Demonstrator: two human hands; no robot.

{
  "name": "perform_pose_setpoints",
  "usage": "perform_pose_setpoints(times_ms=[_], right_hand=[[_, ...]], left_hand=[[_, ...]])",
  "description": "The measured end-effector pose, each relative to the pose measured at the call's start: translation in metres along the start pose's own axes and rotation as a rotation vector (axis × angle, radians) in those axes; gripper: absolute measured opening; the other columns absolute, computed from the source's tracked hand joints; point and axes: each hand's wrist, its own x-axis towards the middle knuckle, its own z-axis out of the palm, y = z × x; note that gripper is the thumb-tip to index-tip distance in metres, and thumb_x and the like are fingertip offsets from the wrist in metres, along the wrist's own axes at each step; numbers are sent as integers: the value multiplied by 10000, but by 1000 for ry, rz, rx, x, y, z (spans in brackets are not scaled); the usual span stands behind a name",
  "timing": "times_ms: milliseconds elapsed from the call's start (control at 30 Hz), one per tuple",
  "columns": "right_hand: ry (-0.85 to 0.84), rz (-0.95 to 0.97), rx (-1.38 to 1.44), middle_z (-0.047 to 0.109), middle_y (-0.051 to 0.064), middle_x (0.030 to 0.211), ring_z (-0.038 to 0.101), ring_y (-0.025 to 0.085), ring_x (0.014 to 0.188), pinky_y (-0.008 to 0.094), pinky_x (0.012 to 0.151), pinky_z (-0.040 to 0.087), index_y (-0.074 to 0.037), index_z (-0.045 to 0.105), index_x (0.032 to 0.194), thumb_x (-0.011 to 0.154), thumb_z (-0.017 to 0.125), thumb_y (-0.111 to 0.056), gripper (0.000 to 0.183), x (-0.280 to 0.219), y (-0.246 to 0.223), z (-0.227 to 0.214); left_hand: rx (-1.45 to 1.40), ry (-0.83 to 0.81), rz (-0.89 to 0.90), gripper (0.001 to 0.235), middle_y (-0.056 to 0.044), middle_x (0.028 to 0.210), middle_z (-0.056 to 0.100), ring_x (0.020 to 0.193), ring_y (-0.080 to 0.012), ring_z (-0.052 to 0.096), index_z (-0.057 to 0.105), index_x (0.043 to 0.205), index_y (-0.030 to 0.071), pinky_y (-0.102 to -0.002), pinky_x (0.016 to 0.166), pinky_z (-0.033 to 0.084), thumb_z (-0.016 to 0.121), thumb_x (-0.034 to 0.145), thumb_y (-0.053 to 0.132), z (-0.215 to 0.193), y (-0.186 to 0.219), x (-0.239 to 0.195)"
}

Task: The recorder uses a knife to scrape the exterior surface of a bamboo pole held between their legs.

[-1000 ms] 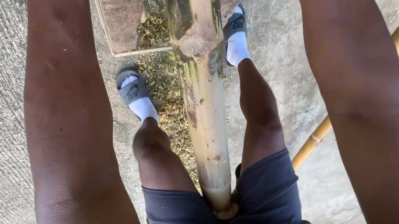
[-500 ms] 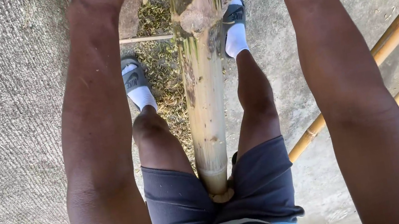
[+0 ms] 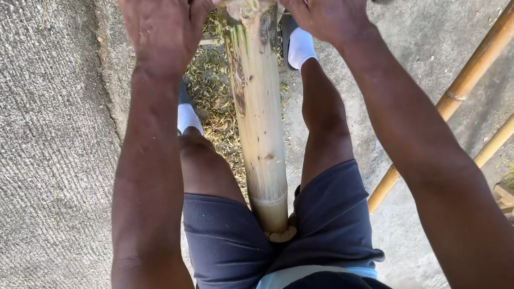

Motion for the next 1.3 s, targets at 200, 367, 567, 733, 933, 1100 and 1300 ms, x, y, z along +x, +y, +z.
perform_pose_setpoints(times_ms=[200, 367, 567, 733, 933, 1100, 1300], right_hand=[[-265, 233, 165, 464, 18, 512, 492, 196, 424, 388, 476, 405, -139, 534, 681, 1072, 575, -631, 629, -62, -45, -19], [-217, 223, 87, 507, 50, 548, 513, 216, 462, 397, 482, 414, -124, 568, 699, 1043, 603, -556, 554, -98, -83, -38], [-254, 118, 59, 653, 34, 764, 621, 224, 675, 374, 609, 478, -127, 664, 804, 997, 740, -443, 378, -91, -97, -69], [-253, -38, 20, 719, 118, 936, 665, 292, 838, 405, 765, 518, -80, 741, 969, 784, 749, -400, 370, -51, -92, -117], [-563, 52, -254, 635, 10, 689, 629, 204, 686, 391, 707, 486, -166, 642, 727, 977, 763, -440, 390, -91, -31, -82], [-481, -63, -384, 621, -14, 675, 621, 181, 593, 379, 605, 480, -227, 704, 745, 776, 838, -486, 293, -30, 32, -37], [-387, -151, -325, 631, -26, 686, 623, 160, 623, 332, 628, 453, -280, 715, 786, 733, 724, -280, 53, -26, 34, -35]], left_hand=[[-106, -286, -171, 507, -107, 931, 633, 893, -281, 542, 676, 998, 73, -450, 821, 361, 637, 1063, 575, -15, 43, -57], [-135, -203, -213, 444, -67, 885, 610, 887, -263, 547, 678, 966, 86, -448, 872, 353, 678, 1019, 527, -40, 79, -91], [-69, -266, -186, 277, -90, 979, 672, 944, -283, 605, 652, 955, 94, -449, 859, 459, 772, 974, 343, -56, 91, -115], [-58, -405, -227, 338, -144, 1026, 693, 946, -310, 641, 639, 1050, 40, -449, 832, 526, 801, 807, 211, -63, 83, -137], [-31, -408, -257, 271, -95, 771, 665, 691, -253, 668, 622, 880, 81, -398, 595, 550, 795, 850, 288, -27, 56, -145], [90, -316, -287, 289, -3, 560, 609, 450, -151, 609, 648, 777, 159, -351, 387, 462, 742, 940, 378, 24, -4, -102], [167, -220, -328, 129, 27, 559, 626, 420, -110, 589, 707, 864, 158, -322, 354, 445, 737, 899, 278, -2, 13, -109]])
